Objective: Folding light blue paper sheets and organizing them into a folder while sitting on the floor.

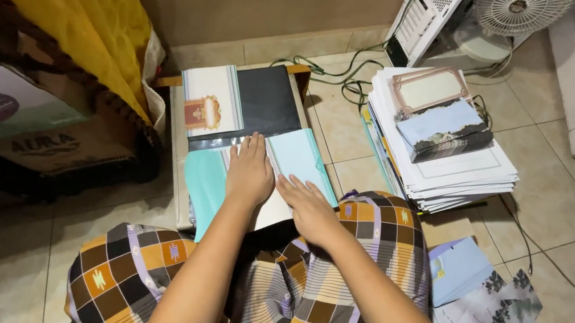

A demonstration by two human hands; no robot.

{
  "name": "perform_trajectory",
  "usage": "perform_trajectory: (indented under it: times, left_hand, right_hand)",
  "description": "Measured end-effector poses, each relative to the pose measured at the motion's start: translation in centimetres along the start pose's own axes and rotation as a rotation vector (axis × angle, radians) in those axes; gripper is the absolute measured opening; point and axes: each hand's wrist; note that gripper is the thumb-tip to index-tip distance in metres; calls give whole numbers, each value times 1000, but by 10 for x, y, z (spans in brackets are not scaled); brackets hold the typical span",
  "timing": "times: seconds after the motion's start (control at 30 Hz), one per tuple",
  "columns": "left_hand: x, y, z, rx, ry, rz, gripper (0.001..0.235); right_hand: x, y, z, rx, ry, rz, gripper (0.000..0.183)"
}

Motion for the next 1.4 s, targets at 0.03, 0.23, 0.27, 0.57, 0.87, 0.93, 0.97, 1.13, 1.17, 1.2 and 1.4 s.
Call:
perform_trajectory:
  times: [0.03, 0.23, 0.27, 0.57, 0.87, 0.93, 0.97, 1.13, 1.17, 1.2, 1.4]
  left_hand:
    - [-1, 0, 0, 6, 0, 0, 57]
    - [-5, -2, -1, 9, 3, 18, 59]
    - [-7, -3, -2, 9, -8, 33, 59]
    - [-10, -1, -1, 108, -13, 50, 61]
    - [-8, -2, -1, 109, 12, 28, 63]
    - [-6, -1, 0, 112, 19, 26, 63]
    - [-5, -2, 1, 117, 19, 23, 63]
    - [-7, -2, 1, 126, 26, 18, 63]
    - [-6, -2, 1, 126, 18, 22, 63]
    - [-5, -2, 2, 127, 11, 25, 63]
    - [-9, -2, 0, 115, 15, 31, 63]
  right_hand:
    - [1, -12, 3, 4, -1, -4, 65]
    - [11, -57, 0, -40, 85, -10, 68]
    - [14, -54, -6, -63, 102, -10, 65]
    - [17, -8, -23, -132, 73, -21, 54]
    - [25, -61, -32, -224, 139, 42, 54]
    - [23, -58, -29, -222, 128, 49, 54]
    - [23, -54, -27, -213, 137, 35, 53]
    - [26, -16, -32, -232, 84, -24, 52]
    - [25, -14, -30, -233, 79, -33, 53]
    - [24, -12, -29, -233, 75, -43, 54]
    - [23, -54, -30, -272, 141, 12, 54]
Point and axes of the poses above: each hand's wrist, its own y-axis away from the middle knuckle, its own x-axis out of the back of the hand, z = x × y, and after that the axes turned 9 degrees about -x, right-handed
